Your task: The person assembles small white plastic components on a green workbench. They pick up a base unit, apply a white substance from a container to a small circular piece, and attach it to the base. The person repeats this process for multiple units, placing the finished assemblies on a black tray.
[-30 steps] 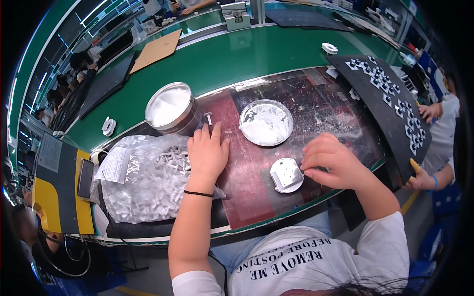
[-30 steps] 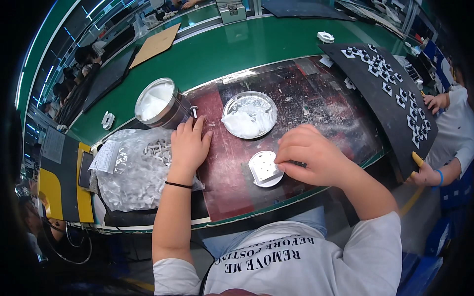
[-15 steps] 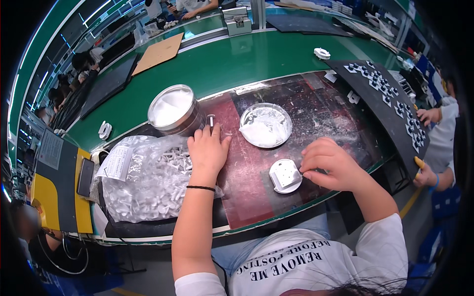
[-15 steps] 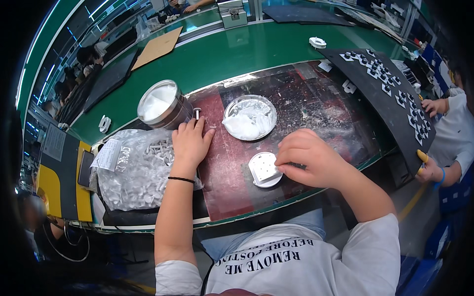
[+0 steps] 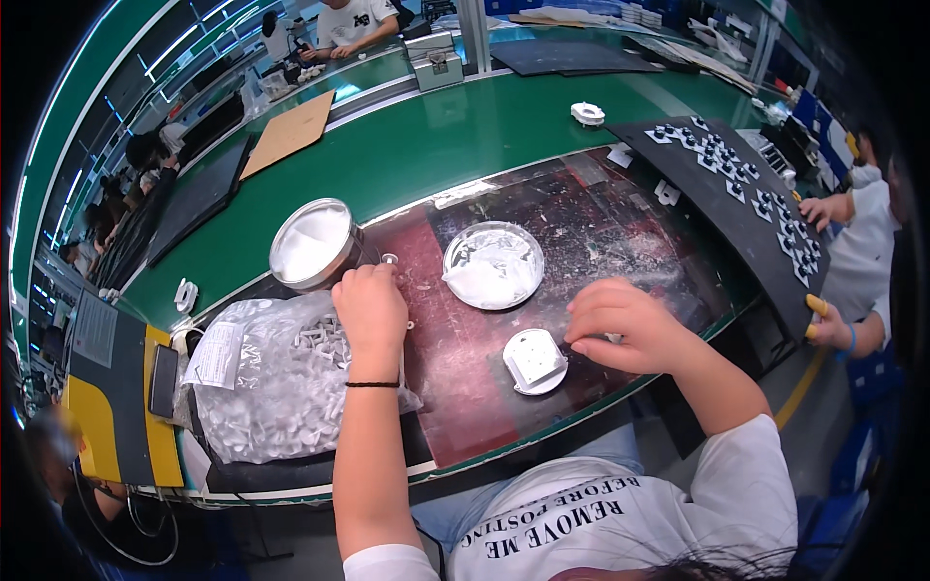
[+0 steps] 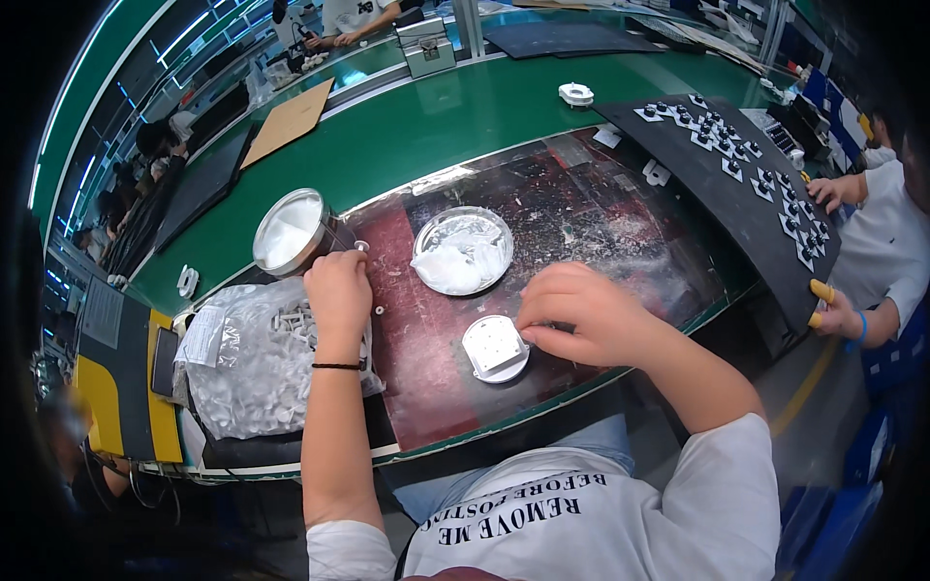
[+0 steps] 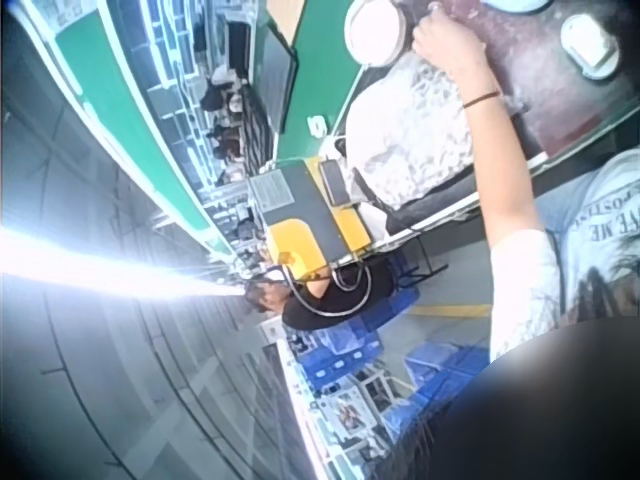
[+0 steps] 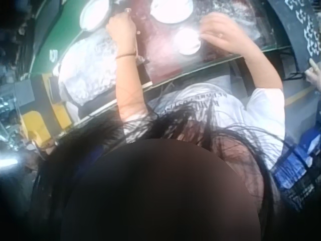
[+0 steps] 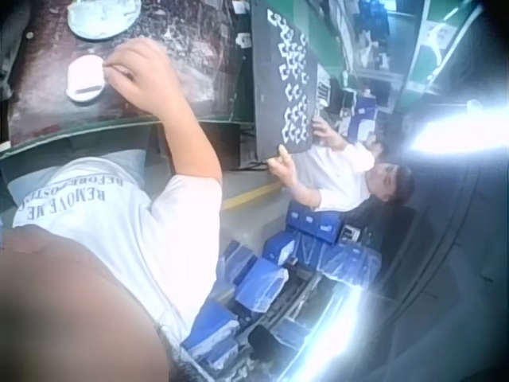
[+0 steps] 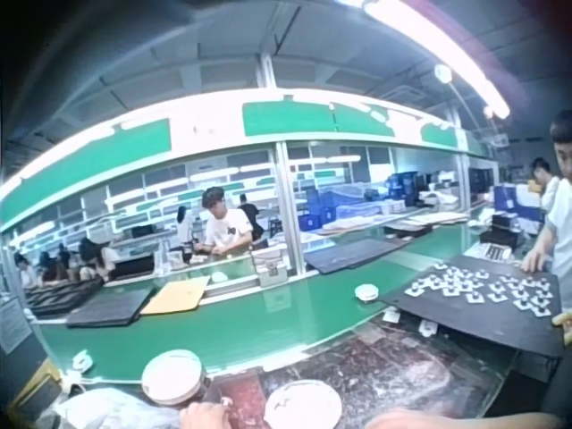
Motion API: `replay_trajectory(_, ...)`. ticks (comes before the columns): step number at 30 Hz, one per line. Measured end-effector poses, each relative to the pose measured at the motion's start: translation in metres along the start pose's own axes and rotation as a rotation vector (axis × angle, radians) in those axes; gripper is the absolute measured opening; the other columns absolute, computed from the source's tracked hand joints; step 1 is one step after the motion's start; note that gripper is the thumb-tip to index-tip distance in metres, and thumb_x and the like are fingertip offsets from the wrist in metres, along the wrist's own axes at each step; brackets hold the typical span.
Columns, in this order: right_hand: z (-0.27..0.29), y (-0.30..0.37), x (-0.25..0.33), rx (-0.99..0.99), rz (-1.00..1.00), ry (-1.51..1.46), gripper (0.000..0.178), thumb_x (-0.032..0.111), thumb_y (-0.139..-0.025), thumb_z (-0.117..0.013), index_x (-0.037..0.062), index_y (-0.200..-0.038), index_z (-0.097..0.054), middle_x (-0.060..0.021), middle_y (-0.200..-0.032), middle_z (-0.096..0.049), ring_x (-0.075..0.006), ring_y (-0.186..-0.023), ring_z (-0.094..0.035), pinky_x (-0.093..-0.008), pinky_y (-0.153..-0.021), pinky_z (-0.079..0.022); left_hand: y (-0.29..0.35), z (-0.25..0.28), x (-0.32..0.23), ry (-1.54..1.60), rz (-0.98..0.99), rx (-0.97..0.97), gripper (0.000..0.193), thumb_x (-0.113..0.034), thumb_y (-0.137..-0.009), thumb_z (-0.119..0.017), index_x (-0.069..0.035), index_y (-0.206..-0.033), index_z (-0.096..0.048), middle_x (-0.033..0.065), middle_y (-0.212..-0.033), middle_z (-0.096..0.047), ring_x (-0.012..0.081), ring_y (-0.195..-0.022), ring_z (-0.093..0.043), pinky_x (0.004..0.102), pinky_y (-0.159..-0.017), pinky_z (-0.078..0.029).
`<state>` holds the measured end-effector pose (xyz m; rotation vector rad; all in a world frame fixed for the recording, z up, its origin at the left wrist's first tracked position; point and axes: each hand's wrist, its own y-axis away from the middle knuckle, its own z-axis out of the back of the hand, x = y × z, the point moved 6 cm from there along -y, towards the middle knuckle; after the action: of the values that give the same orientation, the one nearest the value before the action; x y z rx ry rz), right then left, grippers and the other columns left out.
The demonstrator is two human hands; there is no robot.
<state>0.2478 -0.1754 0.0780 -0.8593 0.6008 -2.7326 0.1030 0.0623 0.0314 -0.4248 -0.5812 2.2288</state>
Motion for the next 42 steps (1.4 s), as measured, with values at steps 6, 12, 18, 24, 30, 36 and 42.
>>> replay_trajectory(6, -0.015, -0.023, -0.009, -0.005, 0.002, -0.083, 0.017, 0.019, -0.081, -0.064, 0.0072, -0.094, -0.067, -0.0074, -0.091, -0.064, -0.0253, -0.092, -0.059, -0.0371, -0.082, -0.045, 0.006, 0.002, -0.009, 1.208, 0.405, 0.086, 0.010, -0.001, -0.086, -0.059, -0.004, -0.094, -0.056, 0.0018, -0.085, -0.055, 0.0063, -0.078, -0.050, 0.0204, -0.074, -0.040)
replay_trajectory(12, -0.034, -0.058, -0.009, -0.177, -0.129, -0.254, 0.025, 0.021, -0.086, -0.062, 0.0012, -0.101, -0.066, -0.0122, -0.093, -0.065, -0.0258, -0.089, -0.061, -0.0341, -0.080, -0.047, 0.034, 0.021, -0.063, 1.670, 0.226, 0.067, 0.021, 0.004, -0.086, -0.058, -0.006, -0.094, -0.042, 0.0031, -0.092, -0.050, 0.0084, -0.085, -0.048, 0.0211, -0.077, -0.040)
replay_trajectory(18, -0.036, -0.050, -0.020, -0.259, -0.226, -0.390, 0.027, 0.021, -0.085, -0.062, 0.0000, -0.101, -0.065, -0.0128, -0.097, -0.064, -0.0238, -0.090, -0.061, -0.0321, -0.077, -0.047, 0.042, 0.022, -0.082, 1.663, 0.159, 0.070, 0.023, 0.005, -0.086, -0.057, -0.007, -0.094, -0.040, 0.0056, -0.094, -0.052, 0.0105, -0.086, -0.049, 0.0228, -0.077, -0.041)
replay_trajectory(24, -0.023, -0.023, -0.021, -0.213, -0.276, -0.443, 0.024, 0.021, -0.086, -0.063, 0.0001, -0.098, -0.065, -0.0091, -0.096, -0.063, -0.0201, -0.091, -0.060, -0.0298, -0.080, -0.047, 0.046, 0.023, -0.087, 1.653, 0.166, 0.155, 0.023, 0.000, -0.087, -0.059, -0.008, -0.097, -0.040, 0.0029, -0.092, -0.052, 0.0096, -0.088, -0.049, 0.0235, -0.080, -0.040)
replay_trajectory(30, -0.036, -0.020, -0.020, -0.310, -0.215, -0.585, 0.023, 0.017, -0.084, -0.065, 0.0016, -0.101, -0.066, -0.0076, -0.091, -0.061, -0.0155, -0.086, -0.058, -0.0276, -0.076, -0.046, 0.055, 0.018, -0.106, 1.738, 0.120, 0.273, 0.024, 0.003, -0.087, -0.059, -0.008, -0.090, -0.037, 0.0060, -0.093, -0.054, 0.0095, -0.085, -0.051, 0.0228, -0.076, -0.043)
replay_trajectory(36, -0.041, -0.024, -0.016, -0.299, -0.191, -0.751, 0.023, 0.015, -0.083, -0.067, 0.0014, -0.101, -0.065, -0.0057, -0.092, -0.062, -0.0113, -0.086, -0.057, -0.0270, -0.076, -0.047, 0.058, 0.022, -0.106, 1.825, 0.106, 0.305, 0.024, 0.001, -0.086, -0.062, -0.007, -0.095, -0.041, 0.0066, -0.098, -0.055, 0.0107, -0.089, -0.052, 0.0241, -0.081, -0.043)
replay_trajectory(42, -0.005, -0.007, -0.030, -0.435, -0.212, -0.351, 0.021, 0.013, -0.084, -0.063, 0.0008, -0.101, -0.063, -0.0095, -0.092, -0.065, -0.0189, -0.085, -0.061, -0.0314, -0.076, -0.048, 0.046, 0.022, -0.085, 1.630, 0.189, 0.189, 0.028, 0.002, -0.085, -0.059, -0.004, -0.108, -0.045, 0.0075, -0.102, -0.057, 0.0138, -0.096, -0.053, 0.0268, -0.086, -0.041)
